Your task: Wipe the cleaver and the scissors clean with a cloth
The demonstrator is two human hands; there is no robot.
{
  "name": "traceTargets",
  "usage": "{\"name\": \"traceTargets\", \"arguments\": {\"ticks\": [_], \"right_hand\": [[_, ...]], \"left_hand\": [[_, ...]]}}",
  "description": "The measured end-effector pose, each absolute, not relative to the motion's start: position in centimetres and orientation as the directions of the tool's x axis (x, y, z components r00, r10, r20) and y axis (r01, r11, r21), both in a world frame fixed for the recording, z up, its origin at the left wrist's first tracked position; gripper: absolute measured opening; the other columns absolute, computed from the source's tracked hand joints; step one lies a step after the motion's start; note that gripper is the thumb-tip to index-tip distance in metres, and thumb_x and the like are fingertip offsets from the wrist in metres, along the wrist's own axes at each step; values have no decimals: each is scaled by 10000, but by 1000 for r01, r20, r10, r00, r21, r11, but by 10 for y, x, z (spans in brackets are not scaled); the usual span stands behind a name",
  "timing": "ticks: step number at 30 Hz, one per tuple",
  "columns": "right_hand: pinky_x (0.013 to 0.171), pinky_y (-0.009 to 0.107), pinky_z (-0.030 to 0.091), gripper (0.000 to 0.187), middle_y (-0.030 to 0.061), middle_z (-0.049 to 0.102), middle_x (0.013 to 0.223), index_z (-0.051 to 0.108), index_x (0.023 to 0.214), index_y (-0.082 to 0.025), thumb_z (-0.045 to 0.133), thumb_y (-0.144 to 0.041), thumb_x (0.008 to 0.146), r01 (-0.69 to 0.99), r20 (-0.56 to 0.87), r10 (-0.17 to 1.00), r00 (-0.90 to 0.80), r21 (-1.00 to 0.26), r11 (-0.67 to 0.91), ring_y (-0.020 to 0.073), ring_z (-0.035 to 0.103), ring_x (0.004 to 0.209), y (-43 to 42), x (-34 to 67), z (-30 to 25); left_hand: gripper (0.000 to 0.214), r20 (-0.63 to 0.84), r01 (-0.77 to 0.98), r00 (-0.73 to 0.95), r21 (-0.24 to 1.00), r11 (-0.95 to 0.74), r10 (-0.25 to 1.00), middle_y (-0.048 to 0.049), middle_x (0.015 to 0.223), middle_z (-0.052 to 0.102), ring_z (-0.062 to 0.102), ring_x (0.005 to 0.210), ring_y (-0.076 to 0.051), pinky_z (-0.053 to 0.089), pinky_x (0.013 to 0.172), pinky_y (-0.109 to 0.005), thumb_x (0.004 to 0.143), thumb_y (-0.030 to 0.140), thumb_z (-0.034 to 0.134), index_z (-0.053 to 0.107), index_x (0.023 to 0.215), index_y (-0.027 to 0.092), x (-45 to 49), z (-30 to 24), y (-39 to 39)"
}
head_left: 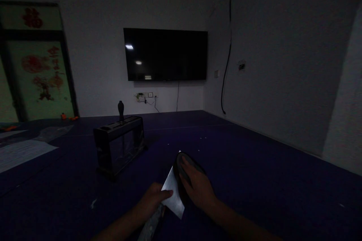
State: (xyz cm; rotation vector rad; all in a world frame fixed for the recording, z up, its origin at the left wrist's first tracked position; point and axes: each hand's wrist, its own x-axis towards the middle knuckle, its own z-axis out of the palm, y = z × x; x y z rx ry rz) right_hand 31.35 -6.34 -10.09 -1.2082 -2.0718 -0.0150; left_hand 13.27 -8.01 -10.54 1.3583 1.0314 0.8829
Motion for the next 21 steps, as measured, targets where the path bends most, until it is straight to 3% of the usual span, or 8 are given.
{"name": "traceTargets", "arguments": {"ticks": [21], "right_hand": [[966, 384, 399, 460, 81, 362, 1382, 436, 1281, -194, 425, -211, 821, 764, 579, 758, -301, -329, 555, 217, 466, 1171, -64, 314, -99]], "left_hand": [[509, -74, 83, 327, 995, 50, 942, 5, 456, 524, 415, 401, -87, 254, 431, -221, 477, 623, 647, 583, 513, 119, 133, -104, -84]]}}
